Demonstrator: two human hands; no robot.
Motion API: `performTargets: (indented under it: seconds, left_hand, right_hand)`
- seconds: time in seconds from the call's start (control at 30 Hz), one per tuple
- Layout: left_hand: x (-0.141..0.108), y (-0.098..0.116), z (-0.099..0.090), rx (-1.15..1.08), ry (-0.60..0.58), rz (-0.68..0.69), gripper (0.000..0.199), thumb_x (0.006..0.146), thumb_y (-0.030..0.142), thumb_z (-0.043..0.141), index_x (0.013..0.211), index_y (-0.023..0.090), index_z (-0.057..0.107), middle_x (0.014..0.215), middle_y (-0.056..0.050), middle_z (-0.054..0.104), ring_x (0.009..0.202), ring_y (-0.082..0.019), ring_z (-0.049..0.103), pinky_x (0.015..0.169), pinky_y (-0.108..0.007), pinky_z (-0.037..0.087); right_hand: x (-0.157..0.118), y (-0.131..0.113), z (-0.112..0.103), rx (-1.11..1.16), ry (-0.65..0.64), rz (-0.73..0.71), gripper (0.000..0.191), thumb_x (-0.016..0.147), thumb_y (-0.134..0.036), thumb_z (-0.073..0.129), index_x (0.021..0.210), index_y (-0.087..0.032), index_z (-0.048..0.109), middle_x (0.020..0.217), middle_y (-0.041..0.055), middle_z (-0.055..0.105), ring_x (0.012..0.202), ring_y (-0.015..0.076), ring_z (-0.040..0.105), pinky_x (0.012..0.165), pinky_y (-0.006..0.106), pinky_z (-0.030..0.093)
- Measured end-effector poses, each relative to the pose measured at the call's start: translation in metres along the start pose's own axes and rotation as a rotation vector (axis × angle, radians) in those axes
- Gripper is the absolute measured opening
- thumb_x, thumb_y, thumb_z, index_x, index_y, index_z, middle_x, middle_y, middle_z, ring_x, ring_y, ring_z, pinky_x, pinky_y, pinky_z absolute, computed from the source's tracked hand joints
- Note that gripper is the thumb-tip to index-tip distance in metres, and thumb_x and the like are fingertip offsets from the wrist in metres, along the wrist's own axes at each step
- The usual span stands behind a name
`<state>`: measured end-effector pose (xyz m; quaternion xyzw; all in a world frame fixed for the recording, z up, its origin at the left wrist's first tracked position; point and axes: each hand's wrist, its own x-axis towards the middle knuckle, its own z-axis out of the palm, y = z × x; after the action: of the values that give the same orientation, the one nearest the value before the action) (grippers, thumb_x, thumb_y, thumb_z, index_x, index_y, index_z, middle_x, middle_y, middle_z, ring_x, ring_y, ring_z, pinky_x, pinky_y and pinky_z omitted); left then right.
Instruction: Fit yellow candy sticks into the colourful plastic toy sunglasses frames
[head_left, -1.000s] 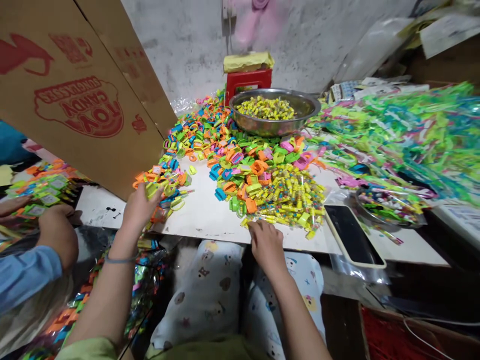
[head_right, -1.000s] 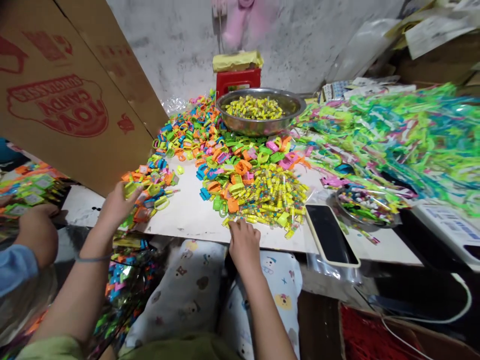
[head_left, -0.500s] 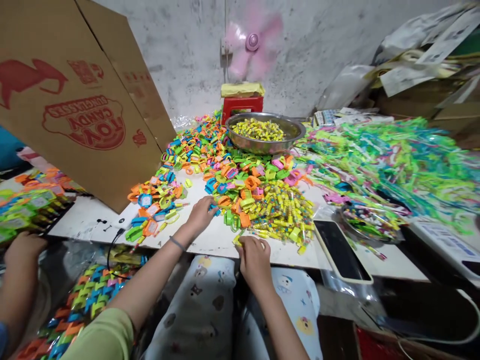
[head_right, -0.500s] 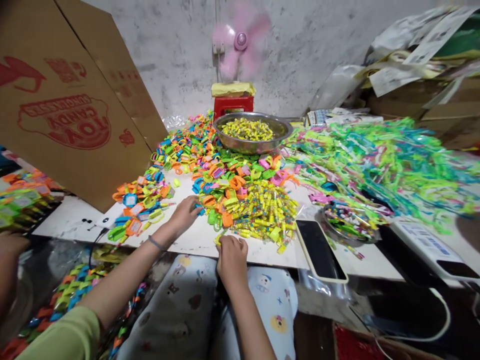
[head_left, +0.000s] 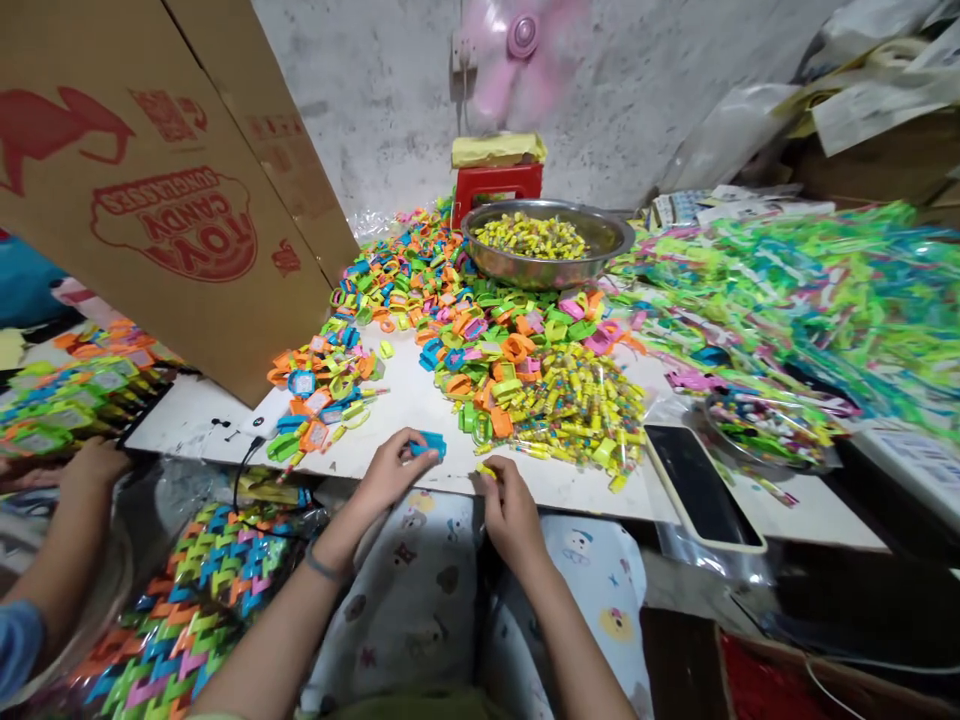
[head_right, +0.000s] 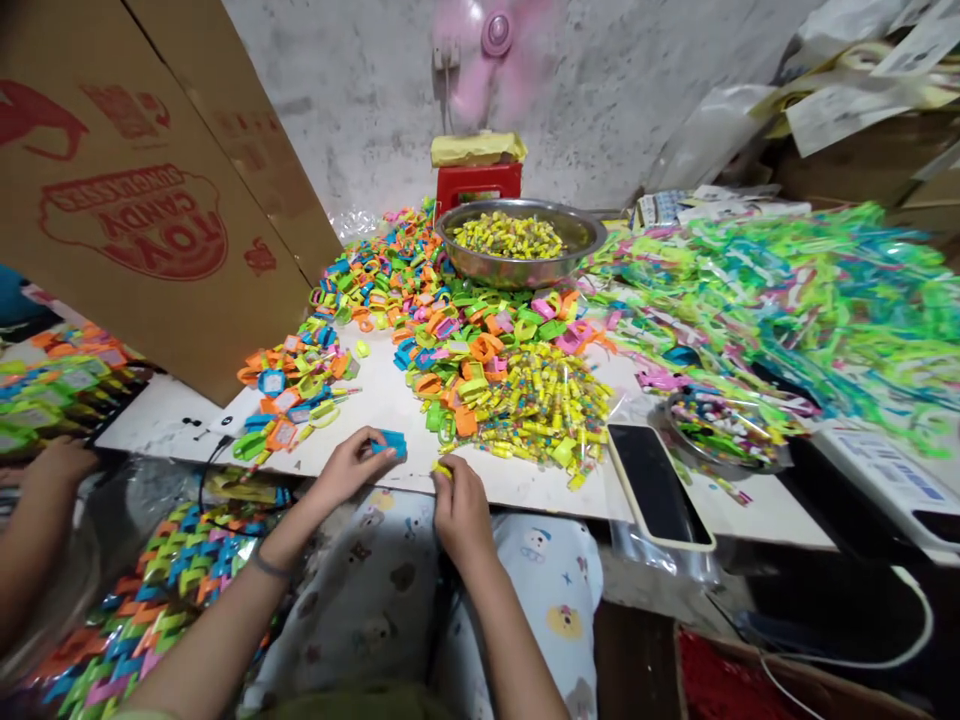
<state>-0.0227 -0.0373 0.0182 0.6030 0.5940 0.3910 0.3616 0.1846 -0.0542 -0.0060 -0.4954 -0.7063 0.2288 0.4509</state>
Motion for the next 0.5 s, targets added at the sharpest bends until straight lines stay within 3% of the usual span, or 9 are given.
performTargets:
  seconds: [0.13,0.27,0.5]
  left_hand:
    - [-0.037,0.015,0.010,-0.398,0.026,-0.079,0.059,0.069,0.039,0.078,0.117,0.021,0.048,0.107,-0.005,0.058,0.091,-0.017,0.063,0.080,-0.028,0.051]
    - [-0.054,0.030,0.006,-0.338,-0.033,-0.124,0.048,0.072,0.037,0.077,0.112,0.019,0.057,0.116,-0.009,0.057,0.104,-0.021,0.061,0.087,-0.030,0.049]
    - [-0.064,0.049,0.001,-0.123,-0.143,0.013,0.039,0.084,0.041,0.066,0.115,0.020,0.054,0.116,-0.008,0.061,0.108,-0.022,0.058,0.094,-0.034,0.045]
  right_hand:
    - [-0.010,-0.024,0.000,0.201,-0.068,0.014,0.019,0.095,-0.030,0.045,0.107,-0.019,0.054,0.096,0.0074,0.067,0.088,0.0196,0.065,0.077,0.030,0.052]
    - [-0.017,-0.039,-0.001,0.245,-0.077,-0.069,0.012,0.096,-0.027,0.048,0.101,-0.020,0.056,0.092,0.0055,0.066,0.088,0.0183,0.064,0.080,0.030,0.051]
    - [-0.018,-0.042,-0.006,0.216,0.026,-0.112,0.010,0.096,-0.022,0.050,0.105,-0.021,0.054,0.093,0.0041,0.064,0.086,0.0171,0.063,0.077,0.027,0.050]
